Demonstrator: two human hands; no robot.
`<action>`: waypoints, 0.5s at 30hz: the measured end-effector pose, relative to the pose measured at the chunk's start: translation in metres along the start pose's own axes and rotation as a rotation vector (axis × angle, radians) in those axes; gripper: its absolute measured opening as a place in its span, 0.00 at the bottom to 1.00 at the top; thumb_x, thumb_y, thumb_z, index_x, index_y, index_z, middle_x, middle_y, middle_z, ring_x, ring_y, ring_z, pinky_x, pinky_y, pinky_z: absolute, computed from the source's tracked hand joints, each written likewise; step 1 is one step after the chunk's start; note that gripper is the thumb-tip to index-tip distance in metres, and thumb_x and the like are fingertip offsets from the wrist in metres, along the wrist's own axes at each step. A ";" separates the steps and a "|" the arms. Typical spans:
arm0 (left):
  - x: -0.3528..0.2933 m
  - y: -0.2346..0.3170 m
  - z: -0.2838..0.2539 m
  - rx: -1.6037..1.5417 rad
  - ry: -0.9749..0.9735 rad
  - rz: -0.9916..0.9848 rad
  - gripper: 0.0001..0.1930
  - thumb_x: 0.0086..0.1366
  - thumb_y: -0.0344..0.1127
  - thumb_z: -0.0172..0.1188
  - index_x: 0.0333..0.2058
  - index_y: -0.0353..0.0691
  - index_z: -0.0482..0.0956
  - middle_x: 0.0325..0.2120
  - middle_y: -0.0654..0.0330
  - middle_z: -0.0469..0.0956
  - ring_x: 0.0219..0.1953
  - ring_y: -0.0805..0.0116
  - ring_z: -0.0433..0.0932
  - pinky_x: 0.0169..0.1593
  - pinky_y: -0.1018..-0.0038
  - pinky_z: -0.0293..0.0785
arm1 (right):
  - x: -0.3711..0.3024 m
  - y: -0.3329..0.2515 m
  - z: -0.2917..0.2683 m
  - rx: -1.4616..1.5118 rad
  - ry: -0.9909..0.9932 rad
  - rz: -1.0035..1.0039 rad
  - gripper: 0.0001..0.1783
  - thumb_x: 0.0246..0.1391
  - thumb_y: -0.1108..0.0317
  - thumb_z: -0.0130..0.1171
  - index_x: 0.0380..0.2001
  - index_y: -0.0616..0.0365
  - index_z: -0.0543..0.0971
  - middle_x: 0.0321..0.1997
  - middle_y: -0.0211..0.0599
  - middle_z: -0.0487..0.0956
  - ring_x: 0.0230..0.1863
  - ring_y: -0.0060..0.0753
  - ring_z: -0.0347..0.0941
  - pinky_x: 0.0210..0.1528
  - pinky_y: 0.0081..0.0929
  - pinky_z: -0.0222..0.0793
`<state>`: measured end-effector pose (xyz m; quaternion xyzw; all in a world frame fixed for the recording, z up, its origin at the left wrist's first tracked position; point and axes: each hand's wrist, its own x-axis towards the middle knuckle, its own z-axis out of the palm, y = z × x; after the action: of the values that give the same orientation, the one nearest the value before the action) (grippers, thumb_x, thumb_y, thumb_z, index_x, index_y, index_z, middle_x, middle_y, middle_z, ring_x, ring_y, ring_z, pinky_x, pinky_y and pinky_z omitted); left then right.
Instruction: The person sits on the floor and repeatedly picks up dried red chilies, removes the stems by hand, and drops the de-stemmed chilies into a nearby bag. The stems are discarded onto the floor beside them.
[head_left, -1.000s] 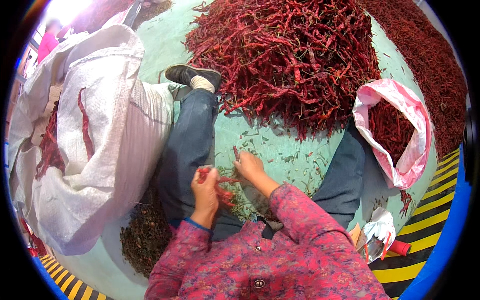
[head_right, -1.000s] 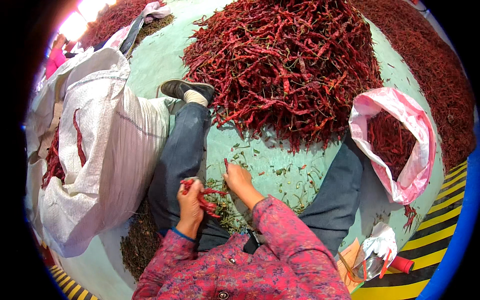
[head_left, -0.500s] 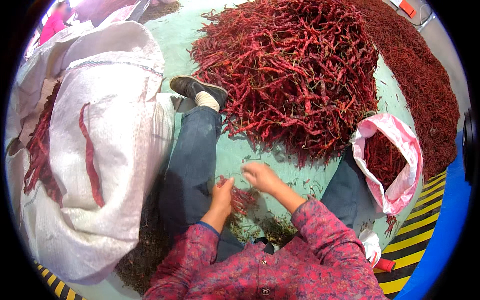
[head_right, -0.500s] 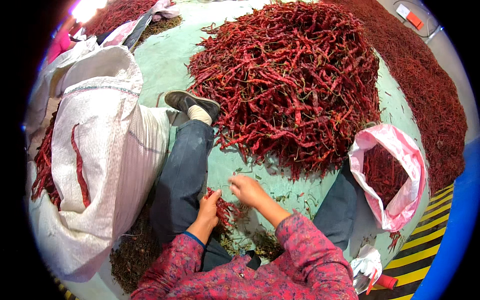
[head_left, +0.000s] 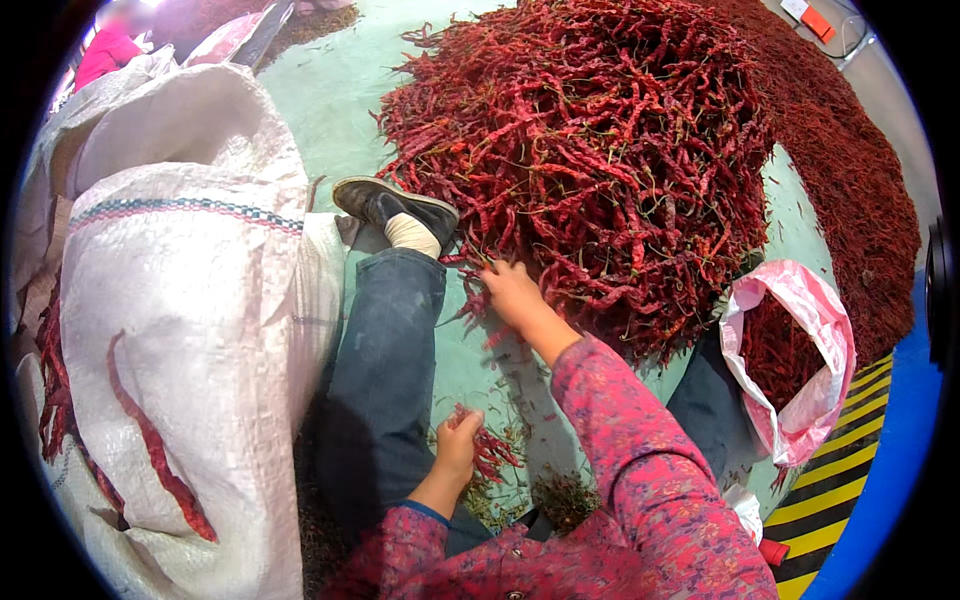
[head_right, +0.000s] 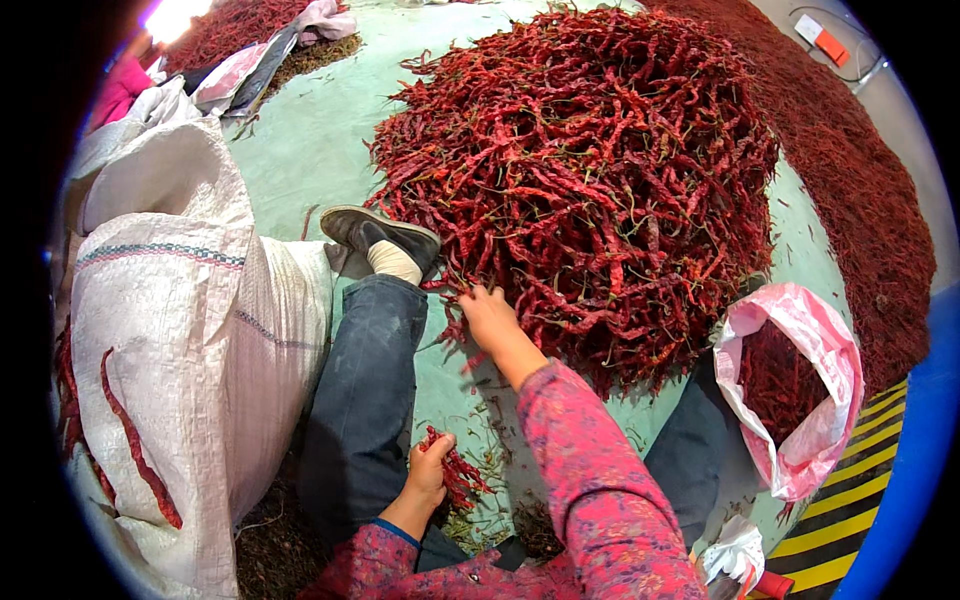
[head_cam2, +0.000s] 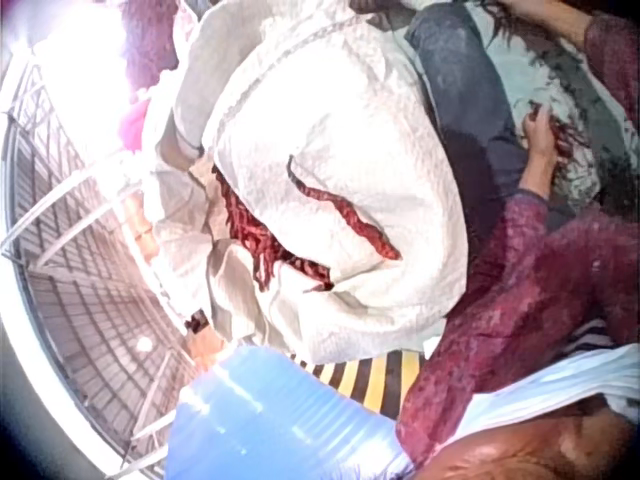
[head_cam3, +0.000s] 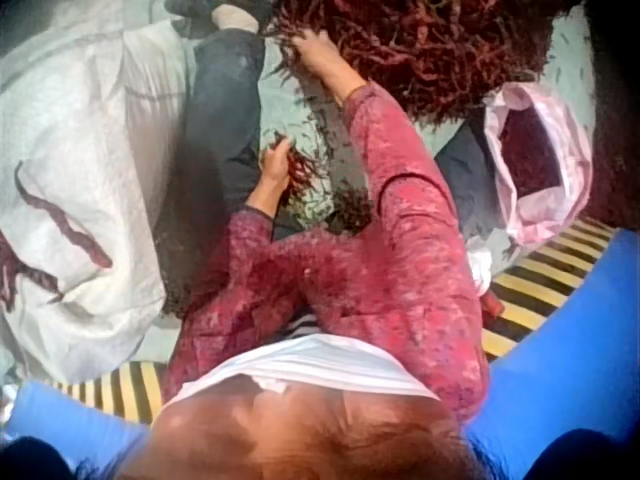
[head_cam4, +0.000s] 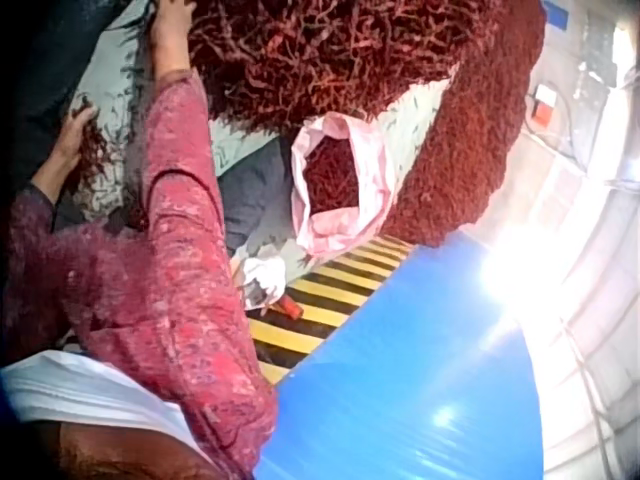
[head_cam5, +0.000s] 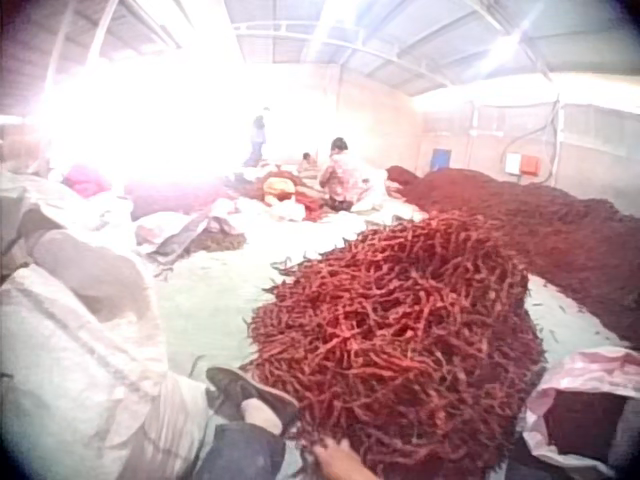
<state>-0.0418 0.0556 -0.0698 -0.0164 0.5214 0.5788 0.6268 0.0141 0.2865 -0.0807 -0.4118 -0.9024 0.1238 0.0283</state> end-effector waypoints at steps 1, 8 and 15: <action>-0.001 0.001 0.002 0.006 -0.022 0.008 0.02 0.50 0.29 0.53 0.23 0.40 0.68 0.20 0.70 0.66 0.23 0.80 0.63 0.29 0.81 0.58 | -0.016 0.003 -0.003 -0.011 -0.001 -0.018 0.11 0.39 0.75 0.45 0.31 0.55 0.68 0.43 0.42 0.62 0.40 0.51 0.60 0.33 0.39 0.66; 0.001 -0.002 0.010 0.024 -0.079 0.031 0.03 0.50 0.31 0.53 0.24 0.39 0.70 0.20 0.68 0.69 0.22 0.77 0.67 0.27 0.77 0.64 | -0.150 0.001 -0.014 0.038 -0.082 -0.100 0.16 0.37 0.77 0.46 0.35 0.55 0.67 0.46 0.42 0.61 0.40 0.49 0.60 0.35 0.37 0.65; -0.004 -0.003 0.011 -0.009 -0.153 0.040 0.02 0.51 0.31 0.53 0.24 0.41 0.71 0.22 0.68 0.71 0.23 0.76 0.70 0.27 0.77 0.67 | -0.226 -0.017 -0.046 0.434 0.183 0.006 0.18 0.38 0.79 0.49 0.38 0.57 0.68 0.47 0.45 0.63 0.45 0.46 0.61 0.44 0.32 0.59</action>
<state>-0.0321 0.0588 -0.0641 0.0355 0.4696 0.5930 0.6531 0.1572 0.1154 -0.0208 -0.4083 -0.8469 0.2772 0.1978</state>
